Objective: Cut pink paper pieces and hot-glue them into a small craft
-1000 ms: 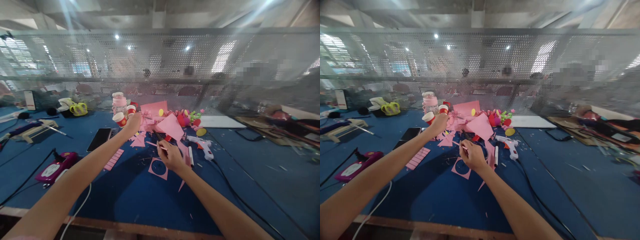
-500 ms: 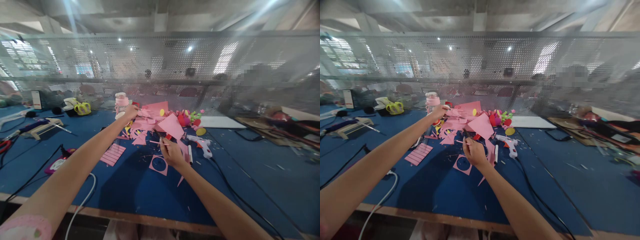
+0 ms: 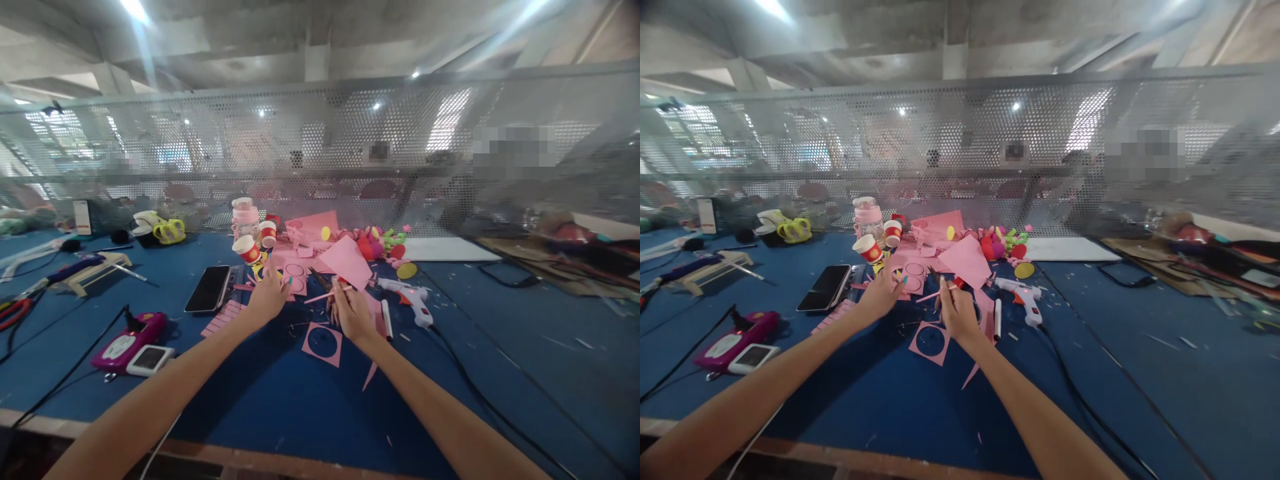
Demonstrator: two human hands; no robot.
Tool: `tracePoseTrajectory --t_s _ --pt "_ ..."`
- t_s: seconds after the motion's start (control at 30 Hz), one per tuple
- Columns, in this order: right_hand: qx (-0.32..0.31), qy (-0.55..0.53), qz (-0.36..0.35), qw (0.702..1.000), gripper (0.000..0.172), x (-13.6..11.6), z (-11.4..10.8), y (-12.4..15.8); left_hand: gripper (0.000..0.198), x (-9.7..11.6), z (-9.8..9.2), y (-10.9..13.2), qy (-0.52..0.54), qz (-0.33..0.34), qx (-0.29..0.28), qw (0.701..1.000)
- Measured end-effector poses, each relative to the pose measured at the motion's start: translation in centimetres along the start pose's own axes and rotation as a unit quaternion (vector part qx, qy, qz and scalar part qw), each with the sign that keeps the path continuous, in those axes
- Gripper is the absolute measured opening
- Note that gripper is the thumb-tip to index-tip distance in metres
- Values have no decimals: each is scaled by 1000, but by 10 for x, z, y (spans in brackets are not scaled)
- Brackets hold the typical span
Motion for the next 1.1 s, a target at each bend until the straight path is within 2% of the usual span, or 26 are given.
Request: tracePoseTrajectory --t_s 0.03,0.07,0.1,0.17,0.2,0.27,0.37,0.47,0.53,0.57,0.6,0.67,0.77,0.83,0.9,0.97,1.0,1.1 --pt "-2 -32 24 999 44 6 2 0 51 5 -13 6 -49 21 52 997" --pt "-1 -62 43 997 45 11 3 0 52 15 -19 12 -89 62 74 991" --pt "-1 -89 57 994 45 14 5 0 50 28 -17 18 -111 127 56 984" --pt "-5 -141 79 987 46 19 11 0 40 53 -2 36 -113 257 -17 959" --pt "-13 -162 89 983 46 21 15 0 37 59 3 43 -107 290 -44 950" --pt "-33 -184 102 977 46 22 22 1 28 62 13 50 -106 308 -73 943" --pt "-54 -190 104 975 43 21 27 0 23 55 18 48 -95 274 -63 955" --pt "-15 -146 53 988 38 12 9 -7 21 38 12 40 -46 205 -39 977" --pt "56 -24 -7 998 34 3 -17 -13 22 26 7 35 1 155 -28 988" --pt "89 72 -38 993 30 -2 -29 -15 23 20 4 33 26 133 -23 991" --pt "114 169 -66 977 28 -7 -38 -18 24 15 2 32 52 113 -20 992" --pt "137 326 -79 932 40 -7 -47 -25 24 7 0 29 96 81 -20 992" --pt "75 456 -55 885 62 13 -38 -43 23 -1 1 26 132 52 -32 989" --pt "7 501 -34 865 65 28 -26 -55 22 -6 1 23 138 38 -35 989" --pt "-39 518 -19 854 51 38 -17 -64 21 -11 1 21 136 22 -32 990" --pt "-51 521 -9 852 32 40 -13 -72 21 -15 -1 20 129 10 -26 991" --pt "-46 520 -4 853 27 39 -13 -75 20 -16 -1 20 126 5 -23 992" --pt "-15 518 9 855 32 33 -16 -79 19 -17 -2 19 120 3 -20 993"
Point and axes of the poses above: each hand's wrist, its own y-axis away from the middle knuckle, its own z-axis out of the palm, x = y × z, the point moved 10 cm from there along -y, towards the middle knuckle, and after that the axes turned 3 degrees about -z, right-handed, at the moved point
